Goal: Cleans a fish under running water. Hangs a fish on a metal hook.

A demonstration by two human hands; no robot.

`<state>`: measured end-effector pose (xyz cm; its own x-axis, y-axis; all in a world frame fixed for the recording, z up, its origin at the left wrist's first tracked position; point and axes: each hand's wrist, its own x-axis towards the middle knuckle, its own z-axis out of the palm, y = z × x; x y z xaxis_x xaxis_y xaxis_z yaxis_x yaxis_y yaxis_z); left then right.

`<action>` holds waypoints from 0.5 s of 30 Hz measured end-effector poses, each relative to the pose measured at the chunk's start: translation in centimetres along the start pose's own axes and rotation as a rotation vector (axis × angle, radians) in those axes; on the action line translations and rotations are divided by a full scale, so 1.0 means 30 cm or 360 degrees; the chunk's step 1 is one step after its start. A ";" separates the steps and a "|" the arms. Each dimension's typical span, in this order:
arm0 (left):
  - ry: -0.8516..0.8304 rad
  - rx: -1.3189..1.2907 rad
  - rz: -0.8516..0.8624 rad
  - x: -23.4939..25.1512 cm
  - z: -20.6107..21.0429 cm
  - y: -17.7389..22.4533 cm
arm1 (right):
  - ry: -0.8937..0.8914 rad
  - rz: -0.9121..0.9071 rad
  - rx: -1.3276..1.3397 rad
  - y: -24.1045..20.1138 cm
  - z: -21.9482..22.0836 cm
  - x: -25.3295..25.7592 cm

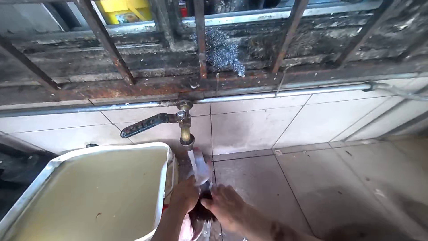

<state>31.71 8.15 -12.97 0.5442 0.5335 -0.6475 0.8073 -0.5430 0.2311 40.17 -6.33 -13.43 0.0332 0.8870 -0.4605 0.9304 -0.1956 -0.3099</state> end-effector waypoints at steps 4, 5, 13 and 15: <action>0.0037 -0.0035 0.0061 0.013 0.025 -0.009 | 0.0018 0.0137 0.0071 0.117 0.016 0.078; 0.0044 -0.0019 0.0067 0.014 0.023 -0.003 | -0.0127 0.0252 0.0215 0.096 0.002 0.075; 0.0054 0.0006 0.0118 0.007 0.031 -0.015 | 0.0476 -0.0112 -0.0200 0.112 0.045 0.081; 0.0039 0.0047 0.0116 0.013 0.027 -0.005 | 0.0166 0.0199 0.0097 0.092 0.046 0.092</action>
<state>31.63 7.91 -13.84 0.6071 0.5071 -0.6118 0.7583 -0.6000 0.2551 42.33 -4.99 -16.70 0.1878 0.8922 -0.4107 0.8929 -0.3293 -0.3070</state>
